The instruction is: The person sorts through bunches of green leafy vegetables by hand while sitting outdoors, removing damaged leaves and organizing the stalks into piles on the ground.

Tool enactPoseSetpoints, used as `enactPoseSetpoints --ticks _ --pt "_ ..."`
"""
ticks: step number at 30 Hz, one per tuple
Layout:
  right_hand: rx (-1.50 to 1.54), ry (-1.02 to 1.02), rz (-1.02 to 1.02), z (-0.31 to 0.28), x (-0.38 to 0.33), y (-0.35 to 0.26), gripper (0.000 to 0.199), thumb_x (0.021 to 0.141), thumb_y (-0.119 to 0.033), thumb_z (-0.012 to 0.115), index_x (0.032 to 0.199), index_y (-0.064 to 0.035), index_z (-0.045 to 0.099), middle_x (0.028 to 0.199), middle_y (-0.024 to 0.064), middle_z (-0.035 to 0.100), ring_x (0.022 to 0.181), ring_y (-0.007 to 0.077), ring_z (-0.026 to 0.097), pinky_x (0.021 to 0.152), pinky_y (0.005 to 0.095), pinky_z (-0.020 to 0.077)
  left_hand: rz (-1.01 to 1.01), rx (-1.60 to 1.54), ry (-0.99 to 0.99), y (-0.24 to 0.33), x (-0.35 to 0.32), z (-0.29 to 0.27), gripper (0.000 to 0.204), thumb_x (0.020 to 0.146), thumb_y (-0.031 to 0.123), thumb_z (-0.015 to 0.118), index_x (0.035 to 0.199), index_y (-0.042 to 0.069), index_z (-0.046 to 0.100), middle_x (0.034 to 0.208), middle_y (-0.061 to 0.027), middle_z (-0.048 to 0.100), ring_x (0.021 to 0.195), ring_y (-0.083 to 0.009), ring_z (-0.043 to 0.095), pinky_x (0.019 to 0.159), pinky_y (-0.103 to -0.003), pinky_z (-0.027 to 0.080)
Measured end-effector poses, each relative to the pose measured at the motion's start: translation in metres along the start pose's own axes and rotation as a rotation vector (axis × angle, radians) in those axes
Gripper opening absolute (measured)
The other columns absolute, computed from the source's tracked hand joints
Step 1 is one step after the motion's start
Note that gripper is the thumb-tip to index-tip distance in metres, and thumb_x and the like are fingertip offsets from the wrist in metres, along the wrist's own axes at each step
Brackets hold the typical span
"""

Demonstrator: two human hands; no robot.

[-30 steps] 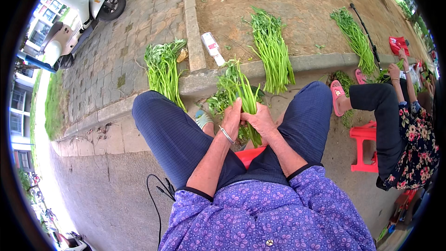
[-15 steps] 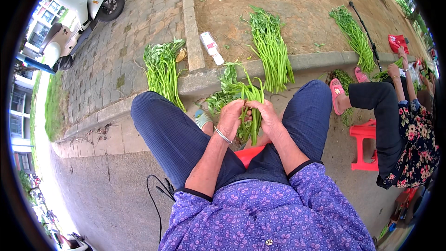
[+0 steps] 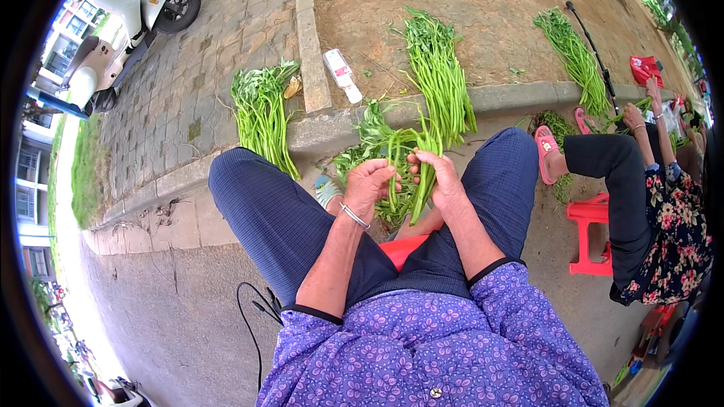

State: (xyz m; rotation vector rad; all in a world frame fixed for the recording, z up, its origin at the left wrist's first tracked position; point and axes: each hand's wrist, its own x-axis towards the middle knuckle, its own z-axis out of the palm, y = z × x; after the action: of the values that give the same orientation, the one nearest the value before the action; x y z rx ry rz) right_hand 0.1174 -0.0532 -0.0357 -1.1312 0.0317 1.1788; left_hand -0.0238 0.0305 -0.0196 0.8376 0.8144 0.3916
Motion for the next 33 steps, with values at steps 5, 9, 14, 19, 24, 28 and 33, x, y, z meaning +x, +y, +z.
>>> enactPoseSetpoints --ticks 5,9,14,19,24,28,33 --pt "0.147 -0.039 -0.009 -0.012 0.007 -0.003 0.026 0.08 -0.018 0.06 0.099 -0.002 0.055 0.085 0.0077 0.062 0.071 0.0165 0.058 0.057 0.0285 0.0479 0.14 -0.133 0.069 0.0 0.007 -0.015 0.012 0.086 0.008 0.057 0.096 0.002 0.058 0.079 -0.0053 0.062 0.068 -0.0134 0.061 0.062 -0.024 0.05" --pt "0.211 -0.084 -0.001 -0.015 0.008 -0.007 0.016 0.083 -0.017 0.058 0.096 -0.0062 0.057 0.086 0.0048 0.061 0.073 0.0156 0.057 0.059 0.0275 0.0462 0.099 -0.095 0.067 0.0 0.004 -0.012 0.013 0.086 0.007 0.056 0.097 0.001 0.057 0.081 -0.0061 0.062 0.07 -0.0149 0.061 0.063 -0.025 0.051" --pt "0.097 -0.013 -0.043 -0.012 0.007 -0.004 0.018 0.079 -0.016 0.063 0.092 -0.0047 0.058 0.082 0.0045 0.061 0.069 0.0145 0.058 0.058 0.0278 0.0481 0.067 -0.067 -0.059 -0.004 -0.005 0.004 0.017 0.085 0.006 0.055 0.101 0.0 0.058 0.082 -0.0059 0.062 0.07 -0.0142 0.061 0.064 -0.025 0.051" --pt "-0.019 0.013 -0.073 -0.003 0.002 0.003 0.018 0.077 -0.015 0.066 0.09 -0.0045 0.059 0.079 0.0032 0.06 0.066 0.0132 0.057 0.059 0.0278 0.0482 0.092 0.031 -0.165 -0.015 -0.003 0.011 0.02 0.084 0.004 0.057 0.103 -0.002 0.059 0.079 -0.0048 0.062 0.065 -0.0112 0.059 0.06 -0.023 0.049" --pt "-0.045 0.035 -0.146 -0.003 0.004 0.012 0.02 0.076 -0.015 0.068 0.091 -0.0051 0.059 0.08 0.001 0.059 0.068 0.0112 0.055 0.063 0.0262 0.0459 0.153 0.228 -0.105 -0.026 0.001 0.013 0.022 0.081 0.002 0.063 0.102 -0.003 0.059 0.078 -0.0032 0.063 0.064 -0.0068 0.057 0.057 -0.02 0.047" --pt "-0.084 0.033 -0.193 0.001 0.002 0.016 0.021 0.076 -0.014 0.069 0.092 -0.0051 0.059 0.082 0.001 0.06 0.07 0.0101 0.055 0.065 0.0258 0.0454 0.222 0.273 -0.077 -0.031 0.002 0.013 0.015 0.076 -0.001 0.064 0.091 -0.002 0.062 0.073 -0.0019 0.061 0.062 -0.0051 0.053 0.056 -0.019 0.044" --pt "-0.081 0.052 -0.196 0.004 0.001 0.018 0.018 0.079 -0.017 0.065 0.091 -0.0051 0.059 0.08 0.002 0.06 0.068 0.0112 0.056 0.063 0.0264 0.0458 0.24 0.336 -0.069 -0.03 0.0 0.015 0.017 0.075 -0.005 0.06 0.092 -0.002 0.062 0.075 -0.0029 0.063 0.063 -0.0056 0.055 0.057 -0.02 0.045"
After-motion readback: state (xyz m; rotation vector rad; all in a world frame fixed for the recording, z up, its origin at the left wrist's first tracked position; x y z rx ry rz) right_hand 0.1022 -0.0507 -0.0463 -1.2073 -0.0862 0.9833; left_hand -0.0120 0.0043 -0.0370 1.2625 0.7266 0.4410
